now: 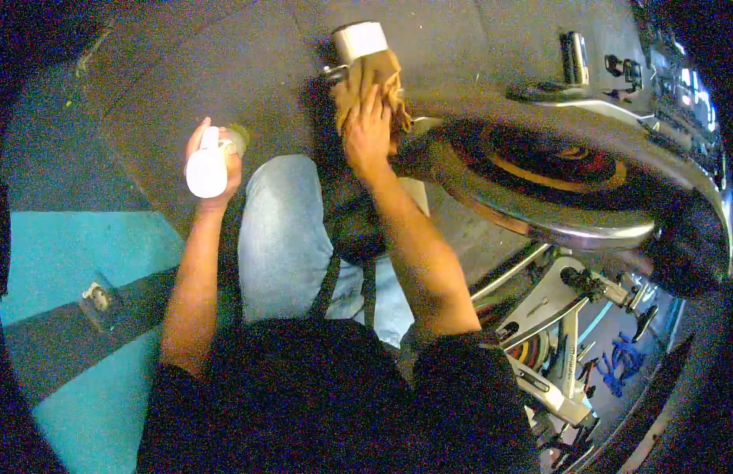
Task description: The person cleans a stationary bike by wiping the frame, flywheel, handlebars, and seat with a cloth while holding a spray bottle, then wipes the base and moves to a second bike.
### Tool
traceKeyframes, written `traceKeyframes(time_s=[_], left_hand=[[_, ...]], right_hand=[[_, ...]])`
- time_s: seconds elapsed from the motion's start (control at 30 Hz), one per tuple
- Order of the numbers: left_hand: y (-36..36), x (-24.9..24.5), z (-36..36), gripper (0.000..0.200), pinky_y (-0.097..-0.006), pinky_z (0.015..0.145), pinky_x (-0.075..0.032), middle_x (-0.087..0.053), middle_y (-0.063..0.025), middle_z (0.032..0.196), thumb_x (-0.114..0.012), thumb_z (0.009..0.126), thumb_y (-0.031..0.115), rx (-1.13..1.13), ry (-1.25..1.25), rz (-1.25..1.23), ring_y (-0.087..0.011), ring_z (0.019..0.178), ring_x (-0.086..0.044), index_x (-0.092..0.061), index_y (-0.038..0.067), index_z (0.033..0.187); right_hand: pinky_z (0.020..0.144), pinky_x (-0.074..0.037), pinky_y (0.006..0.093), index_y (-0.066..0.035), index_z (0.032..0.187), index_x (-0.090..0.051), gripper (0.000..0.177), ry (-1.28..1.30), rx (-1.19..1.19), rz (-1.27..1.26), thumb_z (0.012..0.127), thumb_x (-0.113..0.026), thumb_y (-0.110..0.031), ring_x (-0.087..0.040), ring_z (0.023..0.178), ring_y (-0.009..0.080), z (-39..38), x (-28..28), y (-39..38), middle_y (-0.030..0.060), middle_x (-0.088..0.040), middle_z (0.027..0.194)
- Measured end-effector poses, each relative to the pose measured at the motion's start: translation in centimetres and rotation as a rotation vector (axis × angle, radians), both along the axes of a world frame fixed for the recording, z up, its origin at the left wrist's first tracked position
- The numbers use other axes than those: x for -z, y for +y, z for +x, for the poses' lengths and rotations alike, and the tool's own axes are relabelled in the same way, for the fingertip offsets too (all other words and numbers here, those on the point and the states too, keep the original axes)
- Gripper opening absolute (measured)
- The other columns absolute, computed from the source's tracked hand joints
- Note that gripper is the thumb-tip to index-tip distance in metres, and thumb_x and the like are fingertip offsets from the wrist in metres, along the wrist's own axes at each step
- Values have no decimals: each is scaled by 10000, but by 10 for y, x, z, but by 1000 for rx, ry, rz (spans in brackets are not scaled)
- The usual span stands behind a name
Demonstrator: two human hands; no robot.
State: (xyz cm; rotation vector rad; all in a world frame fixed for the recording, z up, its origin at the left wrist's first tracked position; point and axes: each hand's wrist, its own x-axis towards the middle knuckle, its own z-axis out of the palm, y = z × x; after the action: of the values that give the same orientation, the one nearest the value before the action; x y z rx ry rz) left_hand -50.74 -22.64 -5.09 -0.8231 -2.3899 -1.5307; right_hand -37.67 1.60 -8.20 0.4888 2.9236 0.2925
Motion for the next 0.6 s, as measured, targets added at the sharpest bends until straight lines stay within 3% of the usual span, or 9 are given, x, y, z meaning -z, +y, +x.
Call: traceKeyframes(time_s=[0.07, 0.1, 0.17, 0.2, 0.3, 0.37, 0.43, 0.47, 0.6], left_hand=[[-6, 1, 7, 474, -341, 802, -534, -643, -143, 1063, -666, 782, 157, 2, -162, -23, -229, 862, -653, -558, -48, 1195], [-3, -3, 6, 501, -332, 796, -533, -649, -135, 1035, -670, 766, 156, -20, -80, -23, -221, 863, -648, -553, -46, 1210], [-5, 5, 2, 523, -327, 795, -534, -655, -135, 1022, -676, 750, 145, -7, -40, -10, -221, 856, -647, -550, -43, 1221], [-5, 6, 3, 527, -328, 796, -534, -656, -135, 1018, -677, 747, 147, 5, -69, -15, -222, 858, -648, -550, -40, 1223], [-8, 9, 8, 522, -330, 800, -533, -655, -138, 1018, -671, 755, 161, -1, -169, -19, -226, 854, -648, -552, -37, 1223], [-6, 2, 7, 518, -329, 797, -532, -649, -139, 1022, -667, 764, 177, -10, -93, -43, -227, 851, -646, -553, -38, 1221], [-10, 7, 5, 492, -346, 801, -533, -644, -153, 1054, -660, 773, 184, 13, -90, -33, -243, 867, -651, -563, -41, 1200], [-8, 6, 5, 492, -346, 801, -533, -644, -153, 1054, -660, 773, 184, 8, -90, -26, -243, 867, -651, -563, -41, 1200], [-4, 1, 3, 469, -349, 802, -532, -644, -160, 1051, -643, 773, 153, -15, -73, -85, -258, 868, -648, -566, -40, 1194]], right_hand=[[990, -406, 452, 14, 1254, -540, 391, 152, 43, -169, 906, -448, -139, -519, 1177, 304, -4, -30, -14, 234, -455, 1381], [962, -430, 418, 4, 1238, -557, 368, 523, 592, -709, 900, -443, -89, -545, 1143, 282, -20, -56, -21, 223, -502, 1330], [886, -481, 346, -13, 1196, -597, 363, 949, 838, -911, 870, -441, 22, -608, 1032, 230, -22, -29, -4, 170, -640, 1097], [898, -473, 352, -12, 1172, -609, 343, 1186, 569, -732, 843, -513, 4, -610, 1002, 265, -34, -9, 9, 146, -649, 1025], [1060, -314, 510, -108, 1219, -612, 477, 639, 268, -761, 745, -623, -159, -477, 1188, 360, -97, -17, 14, 205, -562, 1234], [1135, -101, 615, -128, 1266, -593, 431, -222, -126, 395, 902, -441, -303, -244, 1382, 440, -77, 67, -7, 205, -372, 1465], [1154, -82, 581, -54, 1328, -521, 480, 242, 25, -392, 928, -399, -290, -230, 1390, 449, -75, 12, -52, 211, -380, 1459], [1161, -157, 511, -12, 1305, -526, 462, 480, 121, -553, 941, -402, -267, -314, 1343, 456, -49, 74, -74, 238, -422, 1415], [925, -452, 345, -52, 1227, -616, 352, 636, 869, -957, 898, -495, -82, -581, 1022, 175, -46, -73, -109, 109, -655, 1100]])
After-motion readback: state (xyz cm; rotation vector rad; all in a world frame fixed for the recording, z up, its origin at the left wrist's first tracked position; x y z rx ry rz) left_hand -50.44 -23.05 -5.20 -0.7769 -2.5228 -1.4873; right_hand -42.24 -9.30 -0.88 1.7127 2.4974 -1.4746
